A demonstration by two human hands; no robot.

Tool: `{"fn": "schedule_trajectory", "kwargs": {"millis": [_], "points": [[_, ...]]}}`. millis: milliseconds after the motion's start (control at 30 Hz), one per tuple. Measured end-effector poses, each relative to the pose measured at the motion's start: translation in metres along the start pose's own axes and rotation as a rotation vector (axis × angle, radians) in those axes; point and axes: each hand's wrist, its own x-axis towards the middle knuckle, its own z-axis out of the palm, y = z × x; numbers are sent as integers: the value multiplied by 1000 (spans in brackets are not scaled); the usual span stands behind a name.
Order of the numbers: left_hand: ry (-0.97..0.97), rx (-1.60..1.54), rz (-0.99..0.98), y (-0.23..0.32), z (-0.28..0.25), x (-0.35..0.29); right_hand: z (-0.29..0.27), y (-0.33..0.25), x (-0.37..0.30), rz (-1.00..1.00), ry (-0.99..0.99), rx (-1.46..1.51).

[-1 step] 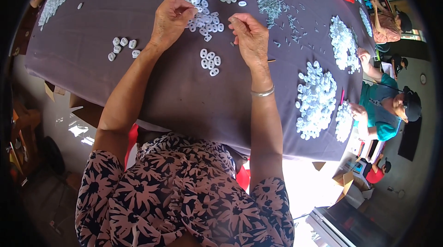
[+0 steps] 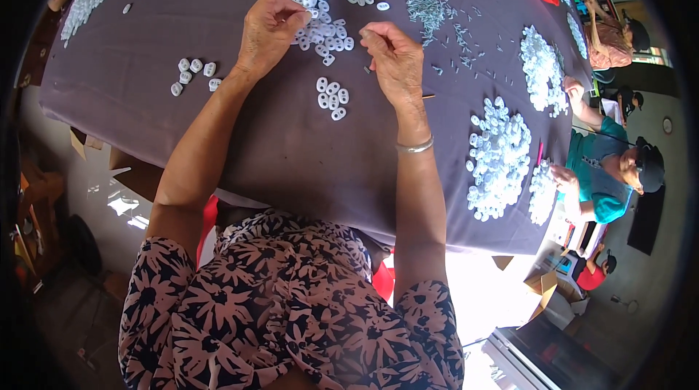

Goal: The person assembles plastic cord locks by hand, fitting smaller inner plastic pieces into outer casings and placing the assembled units on the table.

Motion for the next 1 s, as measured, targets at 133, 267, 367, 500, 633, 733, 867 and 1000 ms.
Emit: {"fn": "schedule_trajectory", "kwargs": {"millis": [133,267,367,500,633,733,867,1000], "points": [[20,-7,13,1,-2,3,2,8,5,-157,-92,-344],[-5,4,38,-2,0,0,11,4,7,-268,-111,-576],[-37,-28,40,-2,4,-2,11,4,9,-297,-106,-673],[-66,-15,-16,3,4,-3,8,6,12,-251,-91,-621],[-37,-37,24,1,2,-2,4,7,15,-183,-76,-594],[-15,-48,33,0,2,-1,5,6,16,-241,-65,-577],[-7,-30,41,1,3,-1,10,2,25,-287,-115,-587],[-17,-40,50,2,4,-2,16,-1,31,-292,-193,-711]]}}
